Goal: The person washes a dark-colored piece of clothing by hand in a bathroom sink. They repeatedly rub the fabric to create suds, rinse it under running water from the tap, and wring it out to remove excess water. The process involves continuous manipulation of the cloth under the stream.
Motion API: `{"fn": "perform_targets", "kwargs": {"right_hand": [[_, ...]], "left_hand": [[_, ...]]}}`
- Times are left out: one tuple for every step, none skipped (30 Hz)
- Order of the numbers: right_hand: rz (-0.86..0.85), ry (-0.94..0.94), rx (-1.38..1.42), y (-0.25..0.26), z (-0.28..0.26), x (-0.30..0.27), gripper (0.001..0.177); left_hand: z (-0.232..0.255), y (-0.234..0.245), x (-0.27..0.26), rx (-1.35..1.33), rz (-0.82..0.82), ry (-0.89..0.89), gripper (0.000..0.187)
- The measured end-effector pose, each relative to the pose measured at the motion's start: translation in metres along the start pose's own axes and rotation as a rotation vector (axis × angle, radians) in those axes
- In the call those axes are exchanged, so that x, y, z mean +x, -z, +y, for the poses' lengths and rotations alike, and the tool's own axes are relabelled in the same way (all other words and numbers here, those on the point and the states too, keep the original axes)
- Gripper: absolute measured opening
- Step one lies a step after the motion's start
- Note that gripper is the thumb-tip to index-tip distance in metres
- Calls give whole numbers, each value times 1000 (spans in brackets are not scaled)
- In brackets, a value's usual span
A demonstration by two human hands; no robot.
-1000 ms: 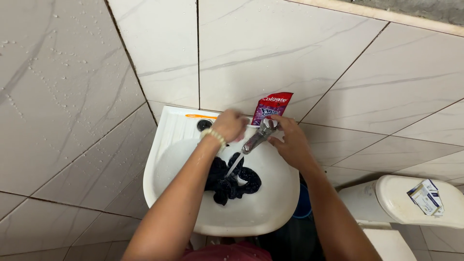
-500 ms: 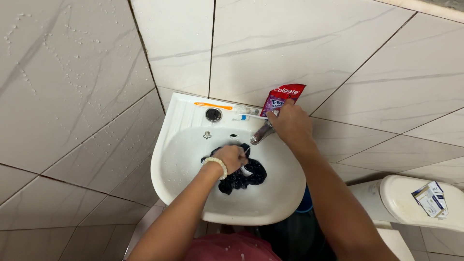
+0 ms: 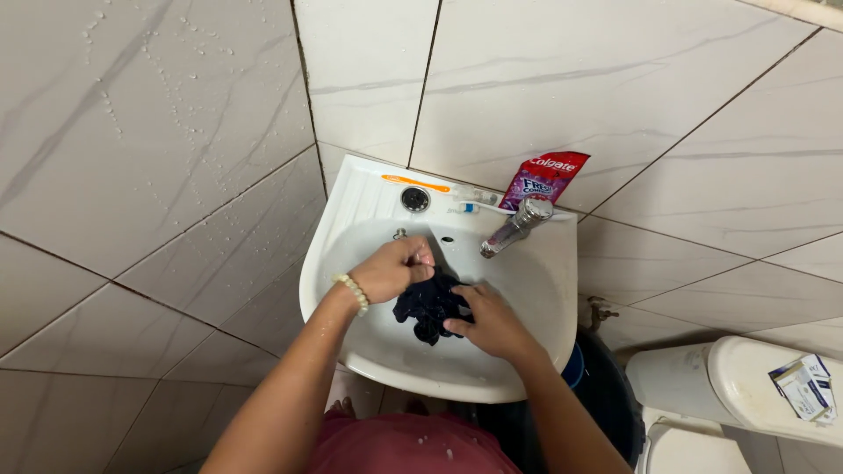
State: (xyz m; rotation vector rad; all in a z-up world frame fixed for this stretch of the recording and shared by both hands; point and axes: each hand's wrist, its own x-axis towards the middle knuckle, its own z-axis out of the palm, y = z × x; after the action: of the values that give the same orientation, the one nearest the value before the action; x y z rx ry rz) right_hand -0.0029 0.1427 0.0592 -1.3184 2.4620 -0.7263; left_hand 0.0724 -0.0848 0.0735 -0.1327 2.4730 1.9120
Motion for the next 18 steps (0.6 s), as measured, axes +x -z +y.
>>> {"fn": "perform_targets", "kwargs": {"right_hand": [[33,-40,82,-1,-1,3,55],[58,-76,171,-3,-5,7,53],[82,-114,259,-4,-9,10,51],[108,-140,260,-4,-11,12,43],[133,-166,261,-4,-14,16,36],[159,-192,259,-3,-17,20,29],[190,-199,484,-1,-22,20,28],[217,-203,711,-1,-28,19,27],[243,-208,937,1,-35,18,26],[228,-163,959,4,-41,17,27],[213,-118,980,9,-46,17,28],[201,-75,1002,14,-51,17,30],[202,-60,1072,19,-56,17,31],[206,-42,1141,25,-61,19,33],[210,-24,1211,30,-65,21,34],[147,-36,1355,35,-68,25,37],[81,-50,1498,40,-70,30,41],[14,-66,1640,44,-71,32,45]], "left_hand": [[9,4,-2,-35,-4,-26,7],[17,9,-9,-69,-3,-43,7],[27,12,-14,-106,16,-72,7],[38,13,-17,-145,32,-106,7],[50,13,-20,-184,48,-139,7],[63,13,-24,-165,113,-95,10],[75,13,-29,-147,178,-51,13],[87,14,-34,-127,244,-5,16],[98,15,-38,-167,243,-46,14],[105,14,-42,-209,239,-86,13],[111,15,-45,-252,236,-126,11],[115,16,-46,-220,239,-160,12],[118,17,-46,-189,241,-193,13],[121,19,-46,-155,243,-229,14],[122,20,-47,-123,211,-215,14],[123,21,-48,-90,178,-204,17],[122,22,-48,-58,145,-192,21],[120,22,-47,-17,182,-224,21]]}}
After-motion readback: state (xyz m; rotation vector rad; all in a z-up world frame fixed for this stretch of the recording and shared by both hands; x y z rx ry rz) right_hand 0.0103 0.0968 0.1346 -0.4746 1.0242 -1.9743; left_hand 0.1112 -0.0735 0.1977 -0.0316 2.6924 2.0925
